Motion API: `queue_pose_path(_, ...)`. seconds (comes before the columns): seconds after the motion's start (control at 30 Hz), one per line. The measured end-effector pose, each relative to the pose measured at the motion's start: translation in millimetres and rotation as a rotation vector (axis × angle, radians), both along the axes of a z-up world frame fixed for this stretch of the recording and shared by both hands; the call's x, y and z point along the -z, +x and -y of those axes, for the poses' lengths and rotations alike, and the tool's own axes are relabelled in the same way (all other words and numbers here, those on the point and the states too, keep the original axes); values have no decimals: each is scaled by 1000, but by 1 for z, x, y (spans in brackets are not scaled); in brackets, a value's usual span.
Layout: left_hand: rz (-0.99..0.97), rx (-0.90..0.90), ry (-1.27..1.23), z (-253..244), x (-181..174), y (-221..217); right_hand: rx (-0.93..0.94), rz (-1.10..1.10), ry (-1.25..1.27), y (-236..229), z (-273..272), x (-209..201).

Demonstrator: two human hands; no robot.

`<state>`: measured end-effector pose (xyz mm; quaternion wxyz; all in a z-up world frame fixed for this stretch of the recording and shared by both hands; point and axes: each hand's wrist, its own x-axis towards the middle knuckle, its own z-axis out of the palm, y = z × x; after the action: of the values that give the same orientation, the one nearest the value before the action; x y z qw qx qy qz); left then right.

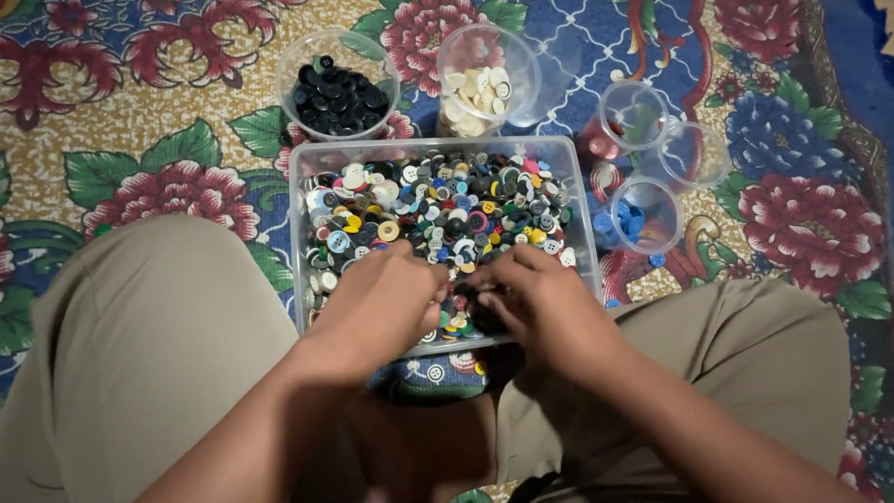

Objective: Sorting various colored buttons from a large plastic container into smaller individual containers by color while sitting on the floor.

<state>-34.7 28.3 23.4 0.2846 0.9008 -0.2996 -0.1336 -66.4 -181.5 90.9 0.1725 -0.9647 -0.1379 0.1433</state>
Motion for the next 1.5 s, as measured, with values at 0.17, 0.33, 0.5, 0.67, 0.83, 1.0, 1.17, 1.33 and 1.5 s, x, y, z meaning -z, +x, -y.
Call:
queue_pose_path(0.17, -55, -317, -127, 2, -16, 34, 34, 7, 29, 5, 1, -2)
queue_pose_path(0.33, 102, -562, -179, 16, 33, 87, 56, 25, 47, 7, 0, -1)
queue_pose_path(0.5, -55, -593, -194, 12, 41, 86, 81, 43, 45, 7, 0, 0)
queue_pose_path(0.67, -54, -627, -213, 5, 29, 64, 123, 59, -1, 9, 9, 9)
queue_pose_path(0.83, -48, -632, -390, -7, 18, 43, 169, 112, -79, 7, 15, 19)
queue_pose_path(1.0, -142, -700, -462, -23, -7, 31, 141, 8, -78, 2, 6, 24)
queue_pose_path(1.17, -399, -754, -516, -31, -11, 26, 86, -92, -9, 2, -22, 33)
queue_pose_path(1.33, -438, -764, -452, -29, -6, 30, 40, -151, 75, 7, -30, 13)
queue_pose_path(1.5, -419, -724, -480, -19, 4, 33, 87, 195, -33, 19, -2, 15)
